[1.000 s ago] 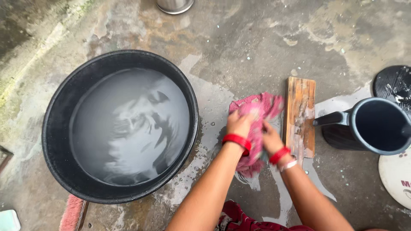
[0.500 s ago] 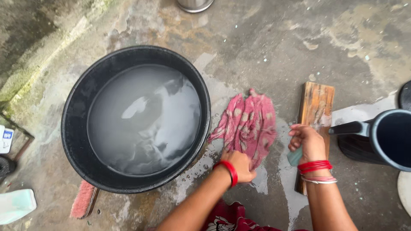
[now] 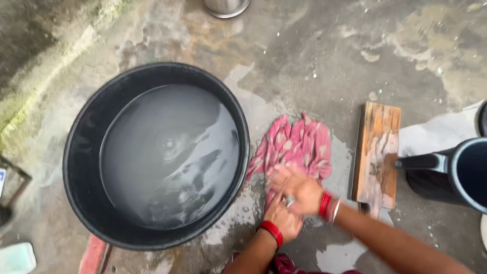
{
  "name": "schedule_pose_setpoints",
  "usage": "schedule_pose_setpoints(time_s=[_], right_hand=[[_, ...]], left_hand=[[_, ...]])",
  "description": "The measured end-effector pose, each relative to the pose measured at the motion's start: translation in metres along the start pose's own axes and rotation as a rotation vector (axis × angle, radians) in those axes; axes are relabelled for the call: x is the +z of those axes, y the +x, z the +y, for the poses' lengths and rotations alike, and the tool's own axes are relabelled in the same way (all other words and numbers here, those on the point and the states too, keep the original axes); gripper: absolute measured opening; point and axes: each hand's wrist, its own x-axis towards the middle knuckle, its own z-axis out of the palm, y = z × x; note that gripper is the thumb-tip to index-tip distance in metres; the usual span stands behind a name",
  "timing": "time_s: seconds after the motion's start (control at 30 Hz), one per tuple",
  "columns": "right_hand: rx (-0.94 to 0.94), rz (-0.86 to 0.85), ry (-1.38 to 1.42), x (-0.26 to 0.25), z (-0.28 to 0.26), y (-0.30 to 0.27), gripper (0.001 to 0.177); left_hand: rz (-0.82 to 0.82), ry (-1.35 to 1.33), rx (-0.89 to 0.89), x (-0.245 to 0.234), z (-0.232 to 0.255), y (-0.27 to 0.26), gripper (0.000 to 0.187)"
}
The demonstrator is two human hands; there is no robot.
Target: The person washes a piece of cloth by hand, scrubbing it with soap and beating it with a wooden paddle on a concrete floor next to a basin of water.
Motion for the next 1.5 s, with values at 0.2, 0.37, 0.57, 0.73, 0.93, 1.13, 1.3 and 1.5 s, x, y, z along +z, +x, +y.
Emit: schedule_pose_setpoints(time_s=[0.2, 0.37, 0.57, 0.73, 0.93, 1.13, 1.3, 1.5], right_hand=[[0.103, 0.079, 0.081, 0.030, -0.023, -0.028, 0.088], [0.229, -0.124, 0.042, 0.026, 0.011, -0.020, 0.091], [0.459, 0.360, -0.024, 0.022, 0.038, 0.011, 0.073], [0.580, 0.376, 0.011, 0.041, 0.058, 0.004, 0.066], [0.514, 0.175, -0.080, 0.039, 0.074, -0.005, 0.070], [0.403, 0.269, -0.349, 0.094, 0.025, -0.027, 0.065], [0.923, 0.185, -0.079, 0.065, 0.061, -0.060, 0.033], [0.983, 0.563, 0.764, 0.030, 0.090, -0.081, 0.054]], left_hand=[[0.353, -0.122, 0.025, -0.018, -0.018, 0.009, 0.060], [0.340, -0.088, -0.006, -0.017, -0.008, 0.002, 0.062], [0.376, -0.162, 0.038, -0.024, -0.012, 0.005, 0.062], [0.460, -0.137, 0.049, -0.023, -0.015, 0.001, 0.069], [0.323, -0.225, 0.055, -0.028, -0.014, 0.000, 0.068], [0.497, -0.213, 0.113, -0.029, -0.021, 0.004, 0.066], [0.396, -0.416, -0.044, -0.034, -0.017, 0.011, 0.045], [0.778, -0.564, -0.917, -0.094, -0.059, 0.059, 0.100]])
